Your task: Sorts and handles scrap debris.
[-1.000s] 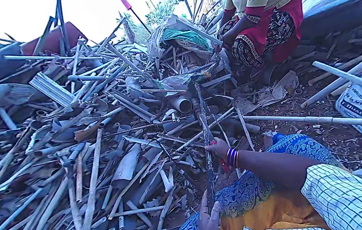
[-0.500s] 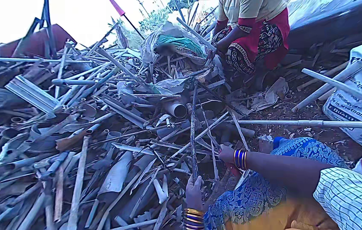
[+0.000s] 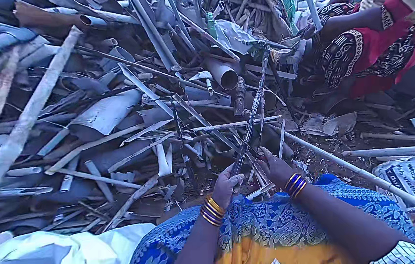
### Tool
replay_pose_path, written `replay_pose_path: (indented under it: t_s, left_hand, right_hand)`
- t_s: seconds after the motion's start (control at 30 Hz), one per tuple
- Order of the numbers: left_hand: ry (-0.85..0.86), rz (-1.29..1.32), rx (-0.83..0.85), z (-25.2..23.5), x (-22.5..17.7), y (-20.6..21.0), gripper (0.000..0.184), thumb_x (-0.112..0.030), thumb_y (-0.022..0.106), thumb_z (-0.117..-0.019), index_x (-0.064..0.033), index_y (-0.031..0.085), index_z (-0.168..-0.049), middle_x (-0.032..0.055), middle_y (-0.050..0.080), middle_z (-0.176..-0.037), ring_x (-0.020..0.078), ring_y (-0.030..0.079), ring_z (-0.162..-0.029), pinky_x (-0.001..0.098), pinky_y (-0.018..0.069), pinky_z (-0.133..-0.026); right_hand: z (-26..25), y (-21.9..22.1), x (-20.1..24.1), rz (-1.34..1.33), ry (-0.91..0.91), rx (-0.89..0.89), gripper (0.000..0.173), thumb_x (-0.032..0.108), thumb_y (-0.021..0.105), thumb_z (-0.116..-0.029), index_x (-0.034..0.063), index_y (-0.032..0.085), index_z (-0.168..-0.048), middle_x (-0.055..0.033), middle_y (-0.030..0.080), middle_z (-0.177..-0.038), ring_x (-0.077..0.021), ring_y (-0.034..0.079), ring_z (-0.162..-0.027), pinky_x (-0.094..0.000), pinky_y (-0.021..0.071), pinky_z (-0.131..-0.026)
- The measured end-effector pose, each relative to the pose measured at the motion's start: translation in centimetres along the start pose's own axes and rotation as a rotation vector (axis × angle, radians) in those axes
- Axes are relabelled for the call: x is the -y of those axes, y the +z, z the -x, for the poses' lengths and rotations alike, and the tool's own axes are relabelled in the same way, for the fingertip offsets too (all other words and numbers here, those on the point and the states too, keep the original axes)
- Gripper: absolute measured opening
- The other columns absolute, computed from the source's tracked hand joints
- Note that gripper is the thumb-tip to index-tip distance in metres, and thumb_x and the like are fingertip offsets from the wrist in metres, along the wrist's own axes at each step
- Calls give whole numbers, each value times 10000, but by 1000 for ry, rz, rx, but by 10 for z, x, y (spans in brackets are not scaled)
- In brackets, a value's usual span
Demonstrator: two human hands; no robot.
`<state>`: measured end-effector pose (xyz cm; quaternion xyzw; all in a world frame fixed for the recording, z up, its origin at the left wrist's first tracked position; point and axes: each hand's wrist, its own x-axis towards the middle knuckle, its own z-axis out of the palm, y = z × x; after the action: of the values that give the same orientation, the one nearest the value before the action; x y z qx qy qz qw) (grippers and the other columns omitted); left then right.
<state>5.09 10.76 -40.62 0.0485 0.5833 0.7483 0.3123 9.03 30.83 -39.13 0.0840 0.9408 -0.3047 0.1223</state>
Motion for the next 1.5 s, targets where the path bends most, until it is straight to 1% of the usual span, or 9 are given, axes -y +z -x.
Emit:
replay_pose_path:
  t_s: [0.13,0.27,0.43,0.57,0.73,0.93,1.1,1.3,1.5]
  left_hand:
    - [-97,188,6,6,-14,-7,381,58,402,-987,-35,446,-1354,-56,438,-607,4,387,-423,141,339,-391]
    - [-172,155,-25,5,-14,-10,444,60,431,-997,-44,417,-1428,-28,432,-656,28,376,-440,162,321,-395]
    - [-220,142,-66,3,-18,-14,420,52,437,-1005,-46,426,-1413,-22,443,-675,27,375,-444,159,311,-393]
    - [-254,206,-51,2,-15,-10,367,51,418,-1016,-56,426,-1367,-37,411,-644,16,363,-432,146,302,-382]
    - [-224,333,1,3,-16,-15,285,48,365,-1012,-87,453,-1246,-56,407,-611,-2,369,-419,132,318,-375]
    - [-194,136,-35,3,-15,-9,369,73,415,-990,-60,429,-1334,-25,443,-658,16,394,-433,146,329,-379]
    - [-187,-781,-90,2,-26,3,659,-24,565,-980,-30,303,-1585,236,538,-1443,305,569,-1296,445,445,-1086]
    - [-249,-1000,-92,5,-33,9,630,-107,559,-1010,-80,320,-1592,235,608,-1360,358,609,-1252,515,462,-1061]
    - [-286,-1111,-82,8,-35,12,646,-147,547,-1021,-154,297,-1617,214,667,-1272,372,660,-1164,540,501,-1000]
  right_hand:
    - [4,32,9,308,-211,-197,460,230,434,-1069,-40,542,-1426,-292,702,-1060,-472,717,-914,-570,571,-767]
    - [-20,18,10,294,114,-34,497,280,327,-1126,-3,391,-1530,-263,657,-1254,-417,663,-1158,-551,507,-988]
    - [0,42,23,357,-109,-78,458,236,416,-1082,-38,527,-1432,-265,714,-1017,-446,725,-918,-556,571,-778]
    - [-27,24,15,284,139,65,482,290,319,-1132,7,387,-1516,-251,663,-1219,-408,668,-1140,-546,512,-978]
    - [-3,45,17,302,-136,-111,457,230,425,-1072,-55,543,-1409,-254,719,-962,-440,729,-892,-557,574,-758]
    - [-8,29,22,249,20,45,479,262,361,-1120,-20,419,-1502,-257,689,-1139,-419,689,-1074,-548,530,-932]
    - [-18,28,10,270,78,51,482,290,332,-1126,4,409,-1505,-251,677,-1189,-411,680,-1111,-551,523,-953]
    - [0,45,14,359,-127,-98,456,238,415,-1084,-54,547,-1408,-267,716,-977,-447,728,-910,-547,576,-766]
    - [-25,16,8,268,202,33,504,312,317,-1132,17,368,-1538,-257,656,-1254,-413,660,-1168,-547,509,-987]
